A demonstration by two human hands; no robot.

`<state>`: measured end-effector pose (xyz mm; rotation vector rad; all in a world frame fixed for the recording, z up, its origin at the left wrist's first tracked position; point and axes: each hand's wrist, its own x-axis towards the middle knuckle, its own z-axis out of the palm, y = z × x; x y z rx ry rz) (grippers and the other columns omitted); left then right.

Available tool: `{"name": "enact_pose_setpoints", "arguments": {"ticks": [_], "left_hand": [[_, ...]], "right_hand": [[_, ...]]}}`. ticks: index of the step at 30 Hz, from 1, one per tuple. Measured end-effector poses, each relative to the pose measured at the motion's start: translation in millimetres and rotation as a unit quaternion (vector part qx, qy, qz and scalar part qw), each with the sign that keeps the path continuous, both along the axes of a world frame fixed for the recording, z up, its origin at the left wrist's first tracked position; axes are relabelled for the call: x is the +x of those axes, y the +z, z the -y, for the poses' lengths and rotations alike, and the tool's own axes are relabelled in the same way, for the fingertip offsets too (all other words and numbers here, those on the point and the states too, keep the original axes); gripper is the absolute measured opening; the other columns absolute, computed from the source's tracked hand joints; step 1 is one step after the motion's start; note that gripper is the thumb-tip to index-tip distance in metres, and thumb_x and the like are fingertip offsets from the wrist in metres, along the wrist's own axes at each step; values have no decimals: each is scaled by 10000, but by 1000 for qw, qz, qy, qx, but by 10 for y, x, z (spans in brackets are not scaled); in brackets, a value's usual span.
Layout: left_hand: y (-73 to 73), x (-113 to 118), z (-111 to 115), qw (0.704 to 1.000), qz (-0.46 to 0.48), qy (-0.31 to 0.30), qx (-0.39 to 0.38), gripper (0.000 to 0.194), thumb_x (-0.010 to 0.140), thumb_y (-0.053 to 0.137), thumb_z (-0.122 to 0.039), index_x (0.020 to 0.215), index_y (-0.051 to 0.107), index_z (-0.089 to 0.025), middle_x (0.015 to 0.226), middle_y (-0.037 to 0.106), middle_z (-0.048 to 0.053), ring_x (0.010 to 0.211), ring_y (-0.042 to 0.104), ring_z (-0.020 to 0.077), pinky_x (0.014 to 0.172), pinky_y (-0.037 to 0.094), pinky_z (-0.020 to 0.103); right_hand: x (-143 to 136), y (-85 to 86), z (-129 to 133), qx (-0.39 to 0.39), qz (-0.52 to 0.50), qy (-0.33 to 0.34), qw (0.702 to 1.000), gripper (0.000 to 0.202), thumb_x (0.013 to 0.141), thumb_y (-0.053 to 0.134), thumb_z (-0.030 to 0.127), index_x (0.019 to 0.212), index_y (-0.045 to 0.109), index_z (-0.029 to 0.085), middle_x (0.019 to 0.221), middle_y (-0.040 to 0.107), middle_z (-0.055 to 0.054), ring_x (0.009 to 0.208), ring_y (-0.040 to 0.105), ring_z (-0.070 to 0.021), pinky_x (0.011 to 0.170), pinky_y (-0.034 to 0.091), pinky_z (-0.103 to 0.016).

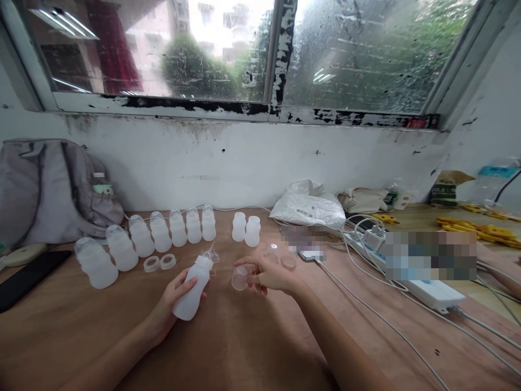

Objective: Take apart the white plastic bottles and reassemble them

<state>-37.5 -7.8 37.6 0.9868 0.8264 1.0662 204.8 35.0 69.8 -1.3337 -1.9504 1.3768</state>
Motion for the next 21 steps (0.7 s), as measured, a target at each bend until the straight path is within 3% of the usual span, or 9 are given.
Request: {"name": "enact_pose_setpoints", "arguments": {"ticks": [3, 9, 16, 21], "left_hand": [[-32, -1, -11, 1000, -4, 5, -9, 385, 707, 602, -408, 1010, 532, -182, 990, 568, 70, 698, 574, 142, 569, 422, 221], [-28, 6, -6, 1000, -11, 0, -7, 379, 703, 610, -396, 1012, 541, -187, 907, 571, 49, 703, 564, 146, 572, 418, 223], [-16, 9, 15, 997, -57, -11, 41, 367, 716, 606, -366, 1033, 573, -185, 933, 603, 47, 792, 538, 160, 636, 392, 215], [-4, 7, 17, 994, -87, -22, 62, 384, 688, 628, -368, 1018, 588, -176, 984, 606, 54, 885, 522, 200, 692, 390, 234]], "right_hand": [[-25, -30, -5, 32, 12, -1, 999, 337, 699, 569, 285, 1022, 536, 195, 550, 514, 58, 379, 451, -68, 344, 312, -178], [-86, -100, -66, 121, 12, -108, 987, 318, 670, 612, 434, 833, 543, 170, 501, 446, 76, 359, 397, -53, 322, 270, -168], [-148, -62, -82, 103, -149, -193, 964, 356, 716, 545, 503, 816, 540, 161, 673, 512, 13, 485, 493, -82, 393, 396, -200], [-198, -79, -71, 88, -218, -205, 950, 352, 698, 578, 494, 816, 547, 163, 682, 534, 5, 508, 507, -92, 433, 421, -222]]}}
